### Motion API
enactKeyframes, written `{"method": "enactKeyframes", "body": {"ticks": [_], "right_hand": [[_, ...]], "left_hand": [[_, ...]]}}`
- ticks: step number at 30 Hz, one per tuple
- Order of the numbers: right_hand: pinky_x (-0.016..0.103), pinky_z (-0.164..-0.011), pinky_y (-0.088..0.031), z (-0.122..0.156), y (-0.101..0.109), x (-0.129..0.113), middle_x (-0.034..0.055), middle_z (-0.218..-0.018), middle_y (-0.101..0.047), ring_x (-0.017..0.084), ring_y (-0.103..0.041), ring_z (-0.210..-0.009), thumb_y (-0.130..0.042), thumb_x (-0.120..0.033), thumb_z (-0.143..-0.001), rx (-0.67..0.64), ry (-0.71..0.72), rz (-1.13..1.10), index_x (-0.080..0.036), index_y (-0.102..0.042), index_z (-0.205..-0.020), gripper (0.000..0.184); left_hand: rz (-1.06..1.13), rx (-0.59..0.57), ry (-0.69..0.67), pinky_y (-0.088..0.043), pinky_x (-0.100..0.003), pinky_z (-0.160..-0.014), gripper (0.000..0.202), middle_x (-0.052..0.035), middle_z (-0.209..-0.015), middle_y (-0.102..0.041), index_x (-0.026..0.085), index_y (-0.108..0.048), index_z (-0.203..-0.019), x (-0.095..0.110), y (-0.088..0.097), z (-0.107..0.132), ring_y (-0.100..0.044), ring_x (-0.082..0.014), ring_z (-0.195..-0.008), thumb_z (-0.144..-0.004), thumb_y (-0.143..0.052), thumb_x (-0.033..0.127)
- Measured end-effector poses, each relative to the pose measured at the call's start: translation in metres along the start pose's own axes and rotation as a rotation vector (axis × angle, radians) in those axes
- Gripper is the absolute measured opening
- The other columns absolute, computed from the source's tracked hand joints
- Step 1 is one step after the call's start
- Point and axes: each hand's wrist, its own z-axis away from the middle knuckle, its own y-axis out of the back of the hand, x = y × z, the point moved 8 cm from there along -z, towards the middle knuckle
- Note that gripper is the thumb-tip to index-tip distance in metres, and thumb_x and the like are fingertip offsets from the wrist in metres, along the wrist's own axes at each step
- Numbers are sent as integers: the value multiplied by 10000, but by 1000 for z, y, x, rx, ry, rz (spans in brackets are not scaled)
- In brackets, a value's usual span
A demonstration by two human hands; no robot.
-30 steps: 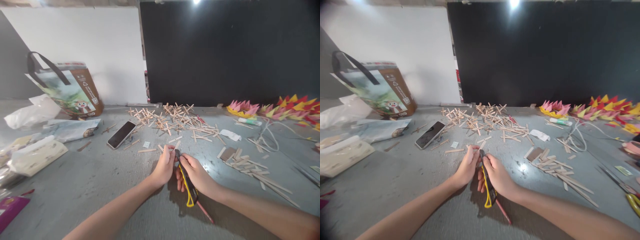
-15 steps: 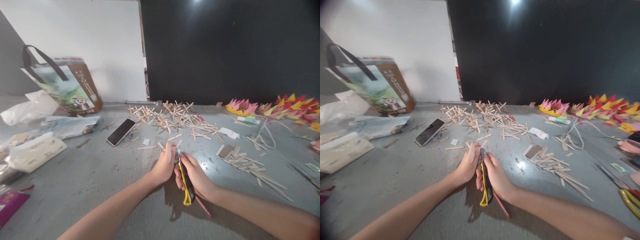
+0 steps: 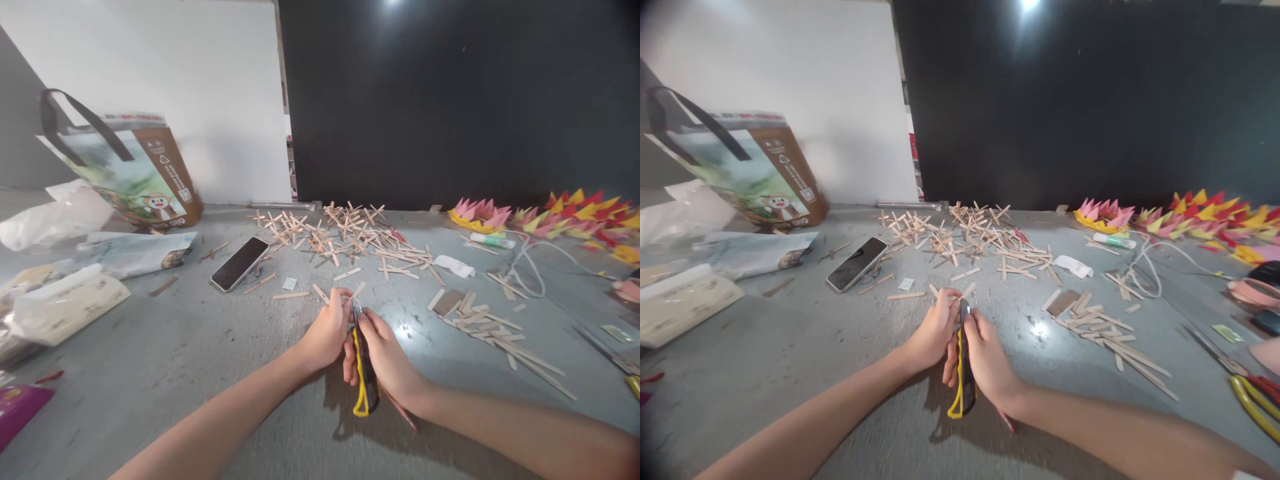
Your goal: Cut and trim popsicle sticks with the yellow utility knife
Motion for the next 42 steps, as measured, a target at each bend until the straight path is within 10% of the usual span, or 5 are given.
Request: {"method": "enactKeyframes", "body": {"ticks": [15, 26, 42], "right_hand": [[267, -405, -551, -3, -1, -6, -39, -583, -661, 235, -735, -521, -513, -621, -990, -35, 28, 31, -244, -465, -1037, 383], [268, -414, -523, -1, 1, -16, -24, -628, -687, 215, -702, -463, -483, -637, -992, -56, 73, 255, -254, -455, -1009, 384], [255, -346, -507, -6, -2, -18, -34, -595, -687, 219, -676, -398, -545, -601, -961, -119, -25, 90, -242, -473, -1070, 382]], "left_hand": [[131, -109, 80, -321, -179, -275, 405, 123, -355, -465, 204, -388, -1285, 0, -9, 6, -495, -169, -240, -1075, -298, 538], [156, -29, 90, -340, -185, -287, 313, 89, -573, -574, 235, -375, -1189, 2, -3, 3, -527, -139, -276, -1059, -354, 519], [-113, 174, -107, -496, -308, -694, 190, -16, -774, -635, 195, -458, -1145, 8, 14, -1, -664, -182, -729, -1066, -371, 345]]}}
